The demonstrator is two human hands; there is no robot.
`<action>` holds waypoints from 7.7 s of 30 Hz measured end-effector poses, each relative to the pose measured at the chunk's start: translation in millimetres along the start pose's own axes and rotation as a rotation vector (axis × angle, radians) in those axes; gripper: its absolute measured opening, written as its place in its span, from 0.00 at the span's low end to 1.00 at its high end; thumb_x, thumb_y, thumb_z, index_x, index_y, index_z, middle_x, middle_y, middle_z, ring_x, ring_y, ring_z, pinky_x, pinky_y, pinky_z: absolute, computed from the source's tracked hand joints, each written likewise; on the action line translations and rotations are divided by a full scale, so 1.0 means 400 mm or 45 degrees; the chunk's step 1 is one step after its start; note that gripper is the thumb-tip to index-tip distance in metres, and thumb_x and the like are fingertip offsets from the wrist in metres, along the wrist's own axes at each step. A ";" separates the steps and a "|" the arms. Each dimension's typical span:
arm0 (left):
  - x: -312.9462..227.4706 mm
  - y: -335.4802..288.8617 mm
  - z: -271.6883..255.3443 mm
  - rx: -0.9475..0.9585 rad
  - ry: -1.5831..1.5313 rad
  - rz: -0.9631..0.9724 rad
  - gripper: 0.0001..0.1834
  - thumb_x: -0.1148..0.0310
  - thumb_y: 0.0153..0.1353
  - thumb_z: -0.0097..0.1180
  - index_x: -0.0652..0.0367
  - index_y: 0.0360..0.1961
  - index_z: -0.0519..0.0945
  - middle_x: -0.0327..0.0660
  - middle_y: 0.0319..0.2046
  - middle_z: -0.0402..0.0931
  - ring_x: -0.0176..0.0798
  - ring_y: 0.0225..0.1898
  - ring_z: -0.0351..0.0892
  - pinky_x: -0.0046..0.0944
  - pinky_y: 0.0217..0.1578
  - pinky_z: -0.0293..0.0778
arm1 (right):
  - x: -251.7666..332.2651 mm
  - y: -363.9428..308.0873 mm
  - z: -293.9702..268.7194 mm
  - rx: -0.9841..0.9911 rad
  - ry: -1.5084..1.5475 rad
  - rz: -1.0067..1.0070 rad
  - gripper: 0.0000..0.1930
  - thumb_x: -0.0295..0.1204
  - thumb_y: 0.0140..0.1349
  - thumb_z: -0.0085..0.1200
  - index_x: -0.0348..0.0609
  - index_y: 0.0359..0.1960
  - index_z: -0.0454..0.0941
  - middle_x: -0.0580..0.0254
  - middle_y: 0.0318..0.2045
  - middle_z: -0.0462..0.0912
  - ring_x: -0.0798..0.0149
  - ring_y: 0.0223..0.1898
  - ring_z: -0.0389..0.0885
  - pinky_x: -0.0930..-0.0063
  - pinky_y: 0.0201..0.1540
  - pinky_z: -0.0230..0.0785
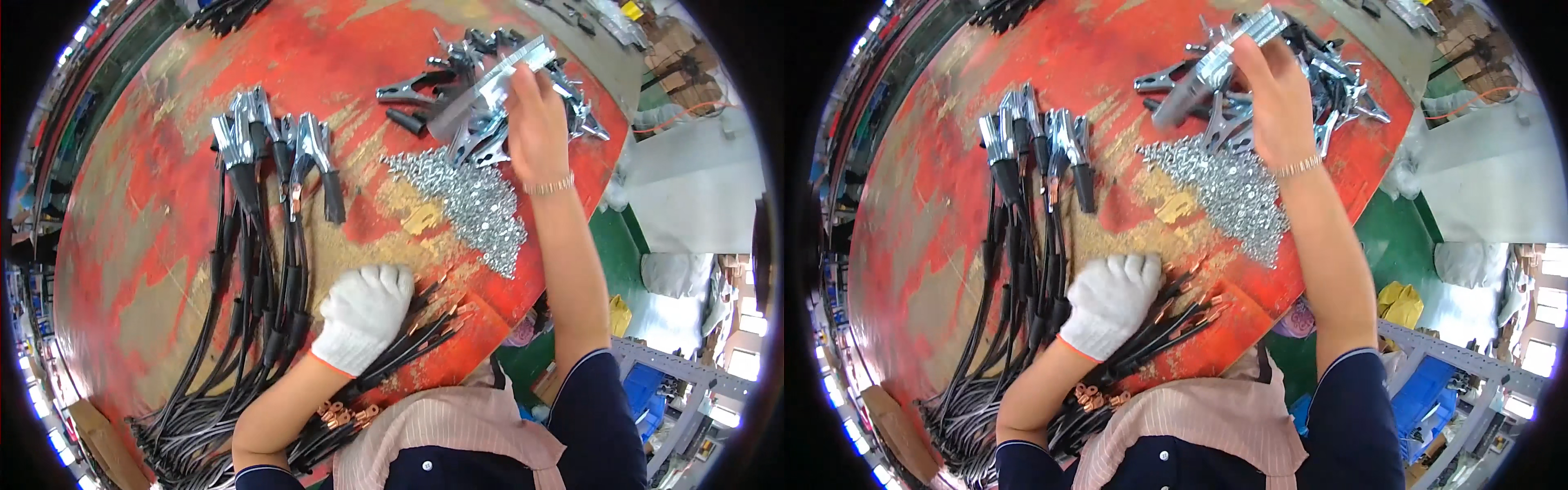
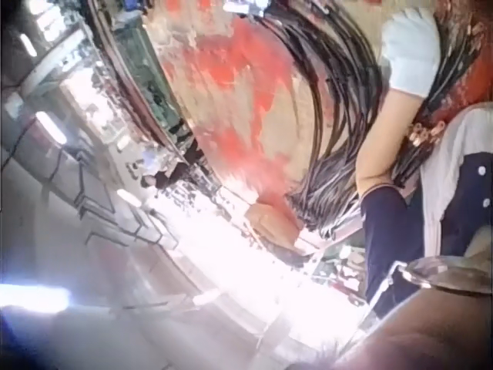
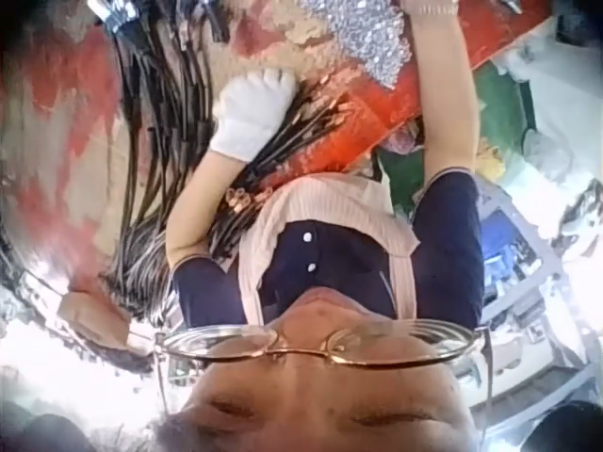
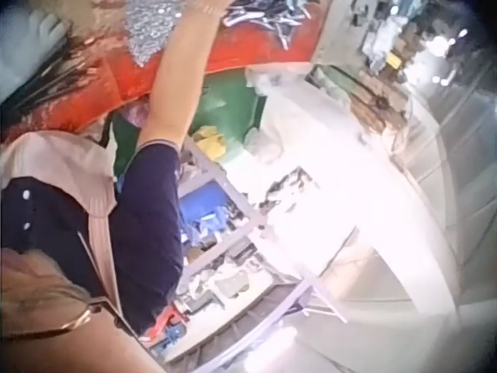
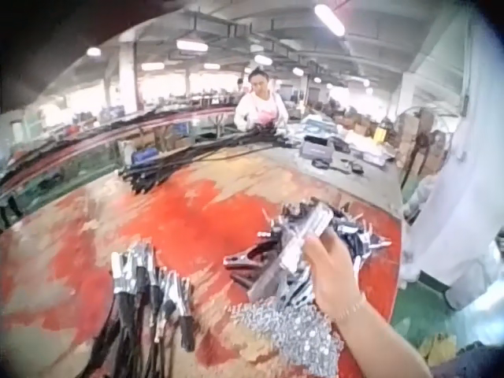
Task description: Assembling alligator clips onto electrical cables at a production workstation.
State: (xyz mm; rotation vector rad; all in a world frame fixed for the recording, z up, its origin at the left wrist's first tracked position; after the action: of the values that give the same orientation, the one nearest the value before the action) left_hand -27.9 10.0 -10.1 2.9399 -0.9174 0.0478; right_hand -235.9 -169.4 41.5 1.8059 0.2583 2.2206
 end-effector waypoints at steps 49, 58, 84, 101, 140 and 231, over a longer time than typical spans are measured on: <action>0.064 -0.015 -0.041 0.520 -1.782 -0.744 0.12 0.64 0.64 0.57 0.64 0.35 0.81 0.34 0.22 0.78 0.24 0.24 0.73 0.29 0.27 0.71 | 0.054 -0.488 0.065 0.054 0.330 0.360 0.21 0.34 0.70 0.47 0.38 0.58 0.55 0.44 0.51 0.77 0.53 0.54 0.77 0.59 0.56 0.69; 0.073 0.013 -0.055 0.583 -2.007 -0.568 0.16 0.64 0.68 0.49 0.63 0.50 0.77 0.36 0.25 0.77 0.26 0.26 0.75 0.31 0.28 0.72 | 0.053 -0.435 0.027 0.265 0.271 0.539 0.25 0.42 0.72 0.40 0.37 0.61 0.56 0.47 0.53 0.76 0.56 0.56 0.76 0.61 0.56 0.68; 0.064 0.016 -0.043 0.379 -1.972 -0.652 0.16 0.64 0.68 0.49 0.63 0.51 0.77 0.39 0.26 0.78 0.28 0.26 0.75 0.31 0.30 0.73 | -0.157 -0.170 -0.003 1.084 -1.883 -0.842 0.07 0.38 0.55 0.60 0.53 0.30 0.77 0.71 0.27 0.74 0.66 0.36 0.75 0.71 0.38 0.65; 0.064 0.000 -0.028 0.310 -1.939 -0.563 0.16 0.66 0.68 0.49 0.64 0.51 0.77 0.34 0.26 0.77 0.24 0.25 0.72 0.28 0.26 0.70 | -0.060 -0.381 0.003 0.607 -0.259 0.727 0.09 0.21 0.59 0.57 0.38 0.41 0.79 0.66 0.38 0.80 0.72 0.40 0.77 0.74 0.43 0.70; 0.062 0.008 0.011 0.089 -2.347 -0.890 0.22 0.70 0.69 0.43 0.66 0.62 0.62 0.38 0.26 0.75 0.27 0.21 0.73 0.30 0.21 0.72 | -0.050 -0.324 0.021 0.498 -1.260 -0.312 0.10 0.28 0.44 0.68 0.50 0.30 0.83 0.68 0.27 0.78 0.62 0.29 0.75 0.68 0.31 0.67; 0.067 0.003 -0.029 0.103 -2.186 -0.802 0.22 0.71 0.67 0.44 0.64 0.61 0.65 0.39 0.29 0.76 0.27 0.24 0.75 0.29 0.25 0.73 | -0.023 -0.361 0.123 0.475 -1.112 -0.462 0.13 0.24 0.43 0.70 0.45 0.33 0.84 0.63 0.24 0.76 0.61 0.25 0.75 0.70 0.28 0.67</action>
State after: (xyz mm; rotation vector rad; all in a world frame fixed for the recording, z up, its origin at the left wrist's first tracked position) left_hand -6.5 -5.4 2.7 2.5058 0.2092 -2.5898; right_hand -172.7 -36.9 -0.3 2.4714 0.7566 1.0463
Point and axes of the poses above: each hand's wrist, its own y-axis towards the middle knuckle, its own z-axis out of the palm, x = y × z, the point moved 1 cm from there along y, towards the middle knuckle
